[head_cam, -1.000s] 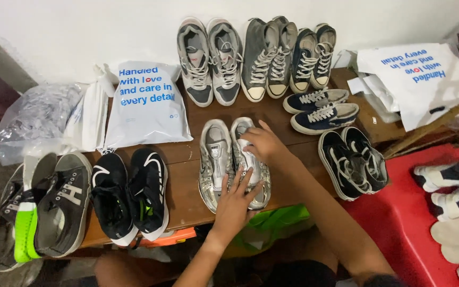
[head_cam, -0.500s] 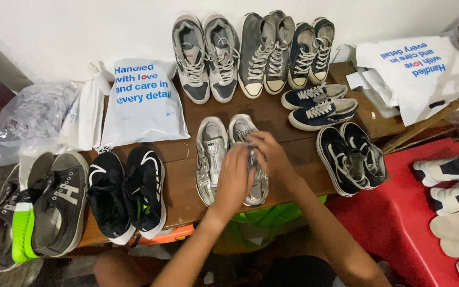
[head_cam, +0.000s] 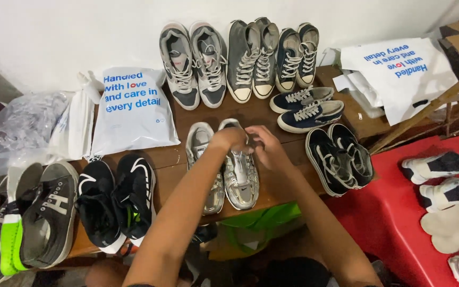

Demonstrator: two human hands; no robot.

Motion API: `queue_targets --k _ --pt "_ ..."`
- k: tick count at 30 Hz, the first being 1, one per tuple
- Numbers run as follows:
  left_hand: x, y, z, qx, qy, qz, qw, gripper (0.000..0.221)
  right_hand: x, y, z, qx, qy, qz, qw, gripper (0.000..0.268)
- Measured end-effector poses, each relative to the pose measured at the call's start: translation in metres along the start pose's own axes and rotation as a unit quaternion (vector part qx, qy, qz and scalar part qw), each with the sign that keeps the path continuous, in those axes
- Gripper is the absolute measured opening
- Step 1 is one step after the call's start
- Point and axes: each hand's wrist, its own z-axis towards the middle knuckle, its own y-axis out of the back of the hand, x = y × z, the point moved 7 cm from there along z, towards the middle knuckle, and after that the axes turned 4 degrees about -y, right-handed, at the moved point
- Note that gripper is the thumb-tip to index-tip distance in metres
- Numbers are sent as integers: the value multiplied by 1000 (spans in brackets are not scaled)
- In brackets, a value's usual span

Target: Cleaning sneakers with a spray bottle and placing them into individual plastic bags for storage or shipping.

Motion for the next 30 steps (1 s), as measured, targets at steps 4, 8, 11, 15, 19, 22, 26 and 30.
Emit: queue_targets --k 4,8,11,15,19,22,26,30 --pt "15 4 9 25 4 -54 998 76 6 -1 -7 13 15 -30 999 68" --pt "12 4 -2 51 23 -80 995 78 11 -3 -11 59 -42 -27 997 57" --pt "6 -5 -6 20 27 -107 994 64 0 -1 -11 62 -85 13 994 49" --pt "-14 -31 3 -91 54 -72 992 18 8 3 -18 69 -110 16 991 52" --pt "-69 -8 -83 -241 133 -30 961 19 10 3 -12 132 -98 13 986 47" --pt "-94 -5 -112 -327 138 51 933 31 2 3 -14 132 -119 16 984 46" --pt "-119 -32 -132 -508 104 85 851 36 -19 3 -5 129 -94 -114 981 43" --pt "-145 -45 -162 -536 106 71 835 58 -41 -4 11 151 -47 -160 974 32"
